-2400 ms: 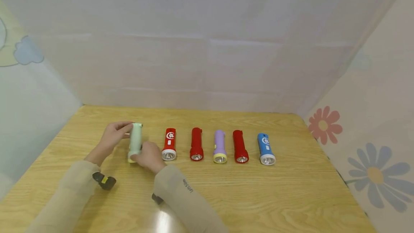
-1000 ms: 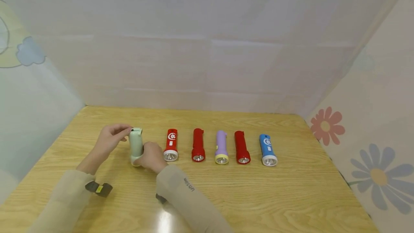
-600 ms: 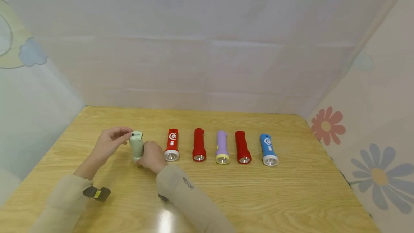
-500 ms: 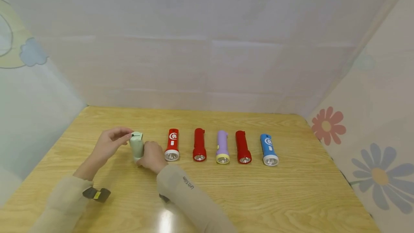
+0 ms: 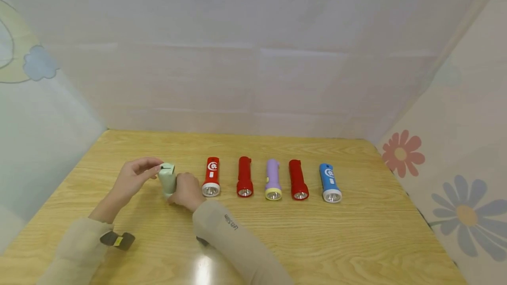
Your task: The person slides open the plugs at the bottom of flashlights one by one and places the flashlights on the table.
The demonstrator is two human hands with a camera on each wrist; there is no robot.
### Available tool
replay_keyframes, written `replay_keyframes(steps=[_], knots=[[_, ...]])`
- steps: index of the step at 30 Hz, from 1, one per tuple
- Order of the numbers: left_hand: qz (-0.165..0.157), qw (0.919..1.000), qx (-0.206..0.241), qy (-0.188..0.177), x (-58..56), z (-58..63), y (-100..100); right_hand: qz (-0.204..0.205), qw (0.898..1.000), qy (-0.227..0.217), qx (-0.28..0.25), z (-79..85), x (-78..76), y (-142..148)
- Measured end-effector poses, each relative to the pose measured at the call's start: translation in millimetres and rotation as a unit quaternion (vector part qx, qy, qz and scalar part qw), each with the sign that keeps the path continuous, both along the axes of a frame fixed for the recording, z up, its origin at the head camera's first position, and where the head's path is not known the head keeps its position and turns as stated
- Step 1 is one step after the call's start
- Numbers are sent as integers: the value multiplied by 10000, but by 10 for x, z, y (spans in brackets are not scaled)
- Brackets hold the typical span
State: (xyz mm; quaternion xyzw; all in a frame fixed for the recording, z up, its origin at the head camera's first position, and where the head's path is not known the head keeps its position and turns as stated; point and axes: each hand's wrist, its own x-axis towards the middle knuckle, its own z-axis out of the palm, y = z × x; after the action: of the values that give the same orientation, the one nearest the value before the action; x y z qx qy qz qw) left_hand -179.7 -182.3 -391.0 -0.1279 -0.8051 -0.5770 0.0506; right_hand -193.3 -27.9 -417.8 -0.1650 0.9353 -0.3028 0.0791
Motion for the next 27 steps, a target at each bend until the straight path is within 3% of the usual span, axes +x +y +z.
replay_keyframes(steps=[7,15,21,27], knots=[[39,10000,54,-21,15,-7,-3,32,9999,50,107,21,-8,0],[626,9971,-261,-341,5,90,51,37,10000,-28,87,12,-16,-3],[634,9959,-66,-648,1,137,82,71,9999,68,66,-12,-26,-6],[629,9962,-194,-575,-14,143,72,114,9999,88,21,0,-33,-8]])
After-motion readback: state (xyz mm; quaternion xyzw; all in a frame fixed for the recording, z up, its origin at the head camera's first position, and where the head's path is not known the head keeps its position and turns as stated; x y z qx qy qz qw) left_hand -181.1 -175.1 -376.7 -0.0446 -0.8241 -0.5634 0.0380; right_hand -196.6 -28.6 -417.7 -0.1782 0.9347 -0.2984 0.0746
